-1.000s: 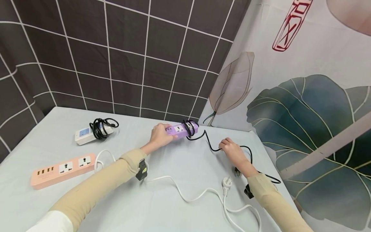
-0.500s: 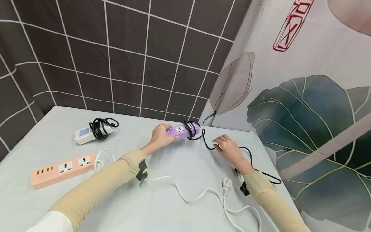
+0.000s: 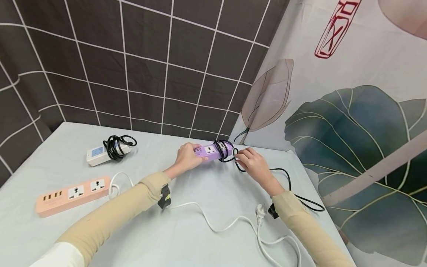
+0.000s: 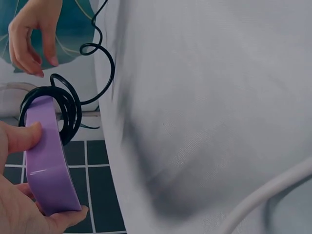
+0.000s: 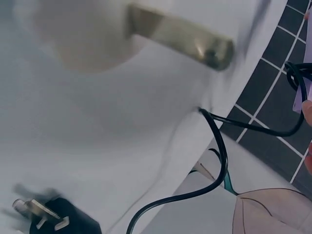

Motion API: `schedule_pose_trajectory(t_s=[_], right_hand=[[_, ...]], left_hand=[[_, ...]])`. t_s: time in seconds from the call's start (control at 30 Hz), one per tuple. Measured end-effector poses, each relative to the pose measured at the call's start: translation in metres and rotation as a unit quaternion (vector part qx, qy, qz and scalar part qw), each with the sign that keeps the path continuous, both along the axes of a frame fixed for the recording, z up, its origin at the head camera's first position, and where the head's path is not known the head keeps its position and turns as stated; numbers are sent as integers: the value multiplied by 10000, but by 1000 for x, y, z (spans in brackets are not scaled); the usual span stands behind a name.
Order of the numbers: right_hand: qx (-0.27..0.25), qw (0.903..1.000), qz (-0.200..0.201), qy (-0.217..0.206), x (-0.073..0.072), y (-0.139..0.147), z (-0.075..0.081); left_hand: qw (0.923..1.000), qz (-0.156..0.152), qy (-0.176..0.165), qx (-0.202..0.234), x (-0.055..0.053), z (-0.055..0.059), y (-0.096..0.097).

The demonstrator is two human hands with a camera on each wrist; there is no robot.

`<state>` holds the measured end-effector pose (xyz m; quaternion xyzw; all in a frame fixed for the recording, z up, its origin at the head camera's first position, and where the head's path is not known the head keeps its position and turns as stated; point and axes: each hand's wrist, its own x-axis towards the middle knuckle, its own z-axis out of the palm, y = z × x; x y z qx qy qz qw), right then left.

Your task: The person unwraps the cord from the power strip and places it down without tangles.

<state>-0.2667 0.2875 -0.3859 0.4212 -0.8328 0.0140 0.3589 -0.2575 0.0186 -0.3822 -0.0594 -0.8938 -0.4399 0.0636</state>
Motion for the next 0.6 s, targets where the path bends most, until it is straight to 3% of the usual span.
schedule_pose_trajectory(t_s=[0.43, 0.6], right_hand=[[127, 9995, -54, -279, -5, -2, -5], [-172, 9929, 147, -1169, -8, 3, -6]], left_hand=[[9999, -113, 29, -71, 0, 0, 1], [9998, -176, -37, -63, -1, 0, 0]])
